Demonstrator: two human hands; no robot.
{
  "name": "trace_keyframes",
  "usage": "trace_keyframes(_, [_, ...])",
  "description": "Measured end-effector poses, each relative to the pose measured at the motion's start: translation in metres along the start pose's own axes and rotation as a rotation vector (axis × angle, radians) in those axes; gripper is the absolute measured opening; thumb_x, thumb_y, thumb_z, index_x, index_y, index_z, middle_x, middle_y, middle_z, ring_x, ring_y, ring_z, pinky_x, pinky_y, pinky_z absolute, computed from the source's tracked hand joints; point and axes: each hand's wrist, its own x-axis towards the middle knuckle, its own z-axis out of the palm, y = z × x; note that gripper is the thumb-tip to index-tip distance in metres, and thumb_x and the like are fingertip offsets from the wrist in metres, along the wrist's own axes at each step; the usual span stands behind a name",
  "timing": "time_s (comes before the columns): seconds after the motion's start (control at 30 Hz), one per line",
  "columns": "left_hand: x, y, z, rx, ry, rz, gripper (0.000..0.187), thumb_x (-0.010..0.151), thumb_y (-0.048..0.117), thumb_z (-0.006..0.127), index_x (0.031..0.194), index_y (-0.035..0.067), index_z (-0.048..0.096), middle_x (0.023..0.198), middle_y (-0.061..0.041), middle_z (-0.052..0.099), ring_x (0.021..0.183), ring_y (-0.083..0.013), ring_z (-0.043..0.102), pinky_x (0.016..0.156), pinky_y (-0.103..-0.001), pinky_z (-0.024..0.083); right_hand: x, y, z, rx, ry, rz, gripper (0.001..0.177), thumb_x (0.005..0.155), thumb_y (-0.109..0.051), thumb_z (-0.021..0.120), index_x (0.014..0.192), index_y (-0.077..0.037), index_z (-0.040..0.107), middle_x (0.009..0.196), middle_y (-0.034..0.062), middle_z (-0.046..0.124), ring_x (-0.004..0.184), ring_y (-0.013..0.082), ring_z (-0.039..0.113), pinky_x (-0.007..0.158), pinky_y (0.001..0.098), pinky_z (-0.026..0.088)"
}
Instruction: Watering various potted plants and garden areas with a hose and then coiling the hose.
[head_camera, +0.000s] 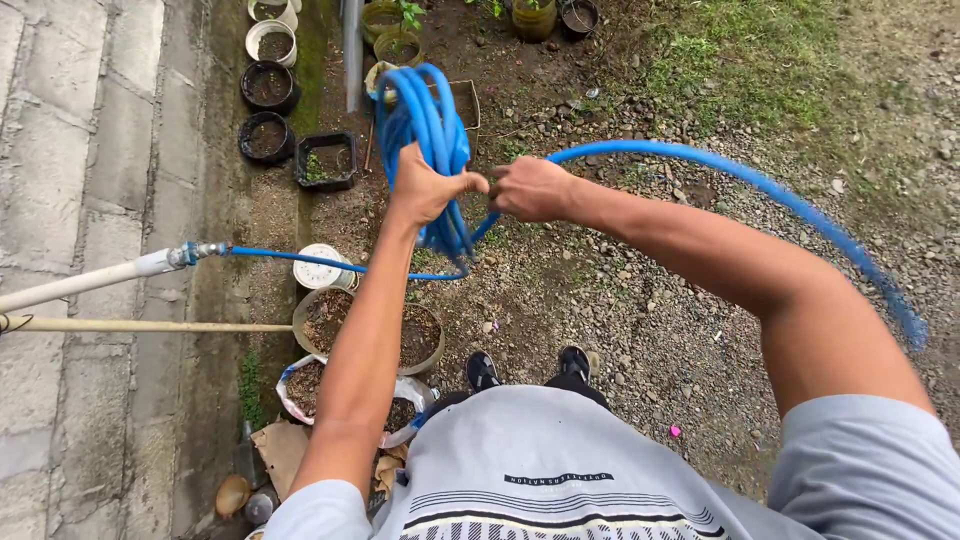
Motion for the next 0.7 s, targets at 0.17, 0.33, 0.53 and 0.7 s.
trace_keyframes(0.17, [-0.016, -0.009, -0.026, -0.059, -0.23, -0.211, 0.048, 0.056, 0.008, 0.102, 0.09, 0.006, 0.068, 0.083, 0.001, 0.072, 0.076, -0.0077, 0.067, 0.068, -0.027, 0.058, 0.008, -0.006, -0.044, 0.141, 0.328, -0.158, 0.016, 0.09, -0.029, 0.068, 0.093, -0.014, 0.068, 0.089, 0.0015, 0.067, 0.092, 0.0221, 0.066, 0.073, 0.0411, 0.055])
trace_keyframes(0.33, [-0.03, 0.014, -0.043, -0.089, -0.38, -0.287, 0.053, 0.05, 0.001, 0.096, 0.097, 0.005, 0.072, 0.089, 0.001, 0.074, 0.081, -0.008, 0.069, 0.074, -0.026, 0.059, 0.006, -0.016, -0.063, 0.459, 0.552, -0.154, 0.029, 0.089, -0.03, 0.075, 0.102, -0.009, 0.059, 0.091, 0.0075, 0.064, 0.092, 0.0289, 0.064, 0.078, 0.0461, 0.053])
trace_keyframes(0.53, [-0.036, 0.024, -0.046, -0.064, -0.492, -0.272, 0.036, 0.071, 0.007, 0.09, 0.101, 0.0, 0.07, 0.088, -0.001, 0.071, 0.08, -0.0083, 0.065, 0.074, -0.026, 0.057, -0.004, -0.001, -0.088, 0.619, 0.679, 0.028, 0.055, 0.082, -0.041, 0.085, 0.11, -0.007, 0.051, 0.107, 0.0148, 0.059, 0.098, 0.0318, 0.062, 0.077, 0.0461, 0.053])
trace_keyframes(0.7, [-0.037, 0.064, -0.07, -0.103, -0.348, -0.283, 0.03, 0.078, 0.015, 0.084, 0.099, 0.0, 0.067, 0.078, -0.005, 0.068, 0.062, -0.0105, 0.064, 0.059, -0.028, 0.055, -0.033, 0.03, -0.048, 0.396, 0.612, 0.439, 0.06, 0.063, -0.054, 0.09, 0.098, -0.011, 0.068, 0.088, 0.0025, 0.066, 0.093, 0.0273, 0.062, 0.083, 0.0501, 0.048])
